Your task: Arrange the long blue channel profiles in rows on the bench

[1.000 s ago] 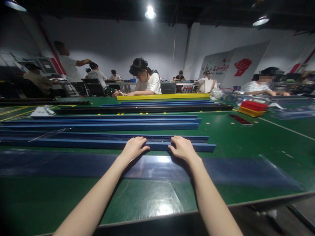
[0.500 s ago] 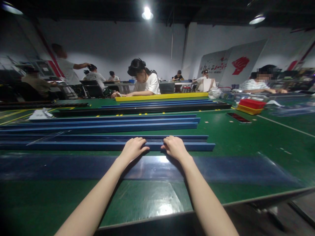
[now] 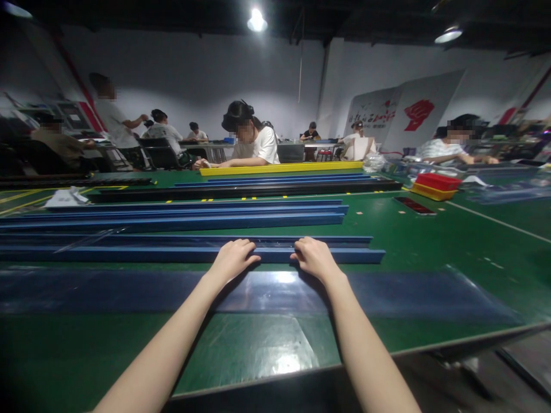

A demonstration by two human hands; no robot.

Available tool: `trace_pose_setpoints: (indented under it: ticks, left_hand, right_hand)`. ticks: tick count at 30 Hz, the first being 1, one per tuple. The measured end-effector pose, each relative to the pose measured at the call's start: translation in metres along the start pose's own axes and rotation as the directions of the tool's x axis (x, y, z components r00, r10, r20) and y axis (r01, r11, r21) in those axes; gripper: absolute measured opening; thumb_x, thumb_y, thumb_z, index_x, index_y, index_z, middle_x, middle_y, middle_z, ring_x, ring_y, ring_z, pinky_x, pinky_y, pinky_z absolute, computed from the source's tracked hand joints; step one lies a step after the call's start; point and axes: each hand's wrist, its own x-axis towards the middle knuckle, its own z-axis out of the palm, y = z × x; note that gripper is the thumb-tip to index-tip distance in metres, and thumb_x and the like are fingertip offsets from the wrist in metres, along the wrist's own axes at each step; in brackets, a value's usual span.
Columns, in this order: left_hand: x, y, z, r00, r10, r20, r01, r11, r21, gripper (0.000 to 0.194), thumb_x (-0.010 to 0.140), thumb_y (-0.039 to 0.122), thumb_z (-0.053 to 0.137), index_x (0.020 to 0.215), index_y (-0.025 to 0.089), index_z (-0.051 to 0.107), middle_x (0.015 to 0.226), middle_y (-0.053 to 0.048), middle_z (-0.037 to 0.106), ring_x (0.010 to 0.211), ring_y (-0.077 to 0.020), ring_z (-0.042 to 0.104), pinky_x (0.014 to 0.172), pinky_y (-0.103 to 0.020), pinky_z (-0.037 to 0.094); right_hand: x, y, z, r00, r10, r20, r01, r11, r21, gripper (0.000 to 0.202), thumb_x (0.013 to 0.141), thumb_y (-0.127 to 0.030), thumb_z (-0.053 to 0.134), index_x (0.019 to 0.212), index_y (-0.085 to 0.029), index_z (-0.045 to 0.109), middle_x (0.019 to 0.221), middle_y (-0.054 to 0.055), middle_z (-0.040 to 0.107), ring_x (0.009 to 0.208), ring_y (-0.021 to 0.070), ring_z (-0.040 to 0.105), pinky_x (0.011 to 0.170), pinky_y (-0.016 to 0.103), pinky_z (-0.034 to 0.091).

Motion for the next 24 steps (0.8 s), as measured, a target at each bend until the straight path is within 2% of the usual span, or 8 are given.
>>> trace_pose_setpoints:
  ticks: [24]
  left_hand:
    - [-0.0001,-0.0014,-0.0014,1.000,-0.006,0.019,0.006,1.000,-0.005,0.024,0.084,0.041,0.049,0.087,0.019,0.059,0.091,-0.005,0.063,0.090,-0.0200,0.057,0.073,-0.028,0.041]
  right_hand:
    - [0.0011,0.0017,0.0017,1.000,0.015,0.011,-0.016,0.997,0.081,0.014,0.081,-0.030,0.053,0.074,-0.018,0.058,0.082,0.004,0.060,0.078,0.0147,0.054,0.060,0.023,0.030]
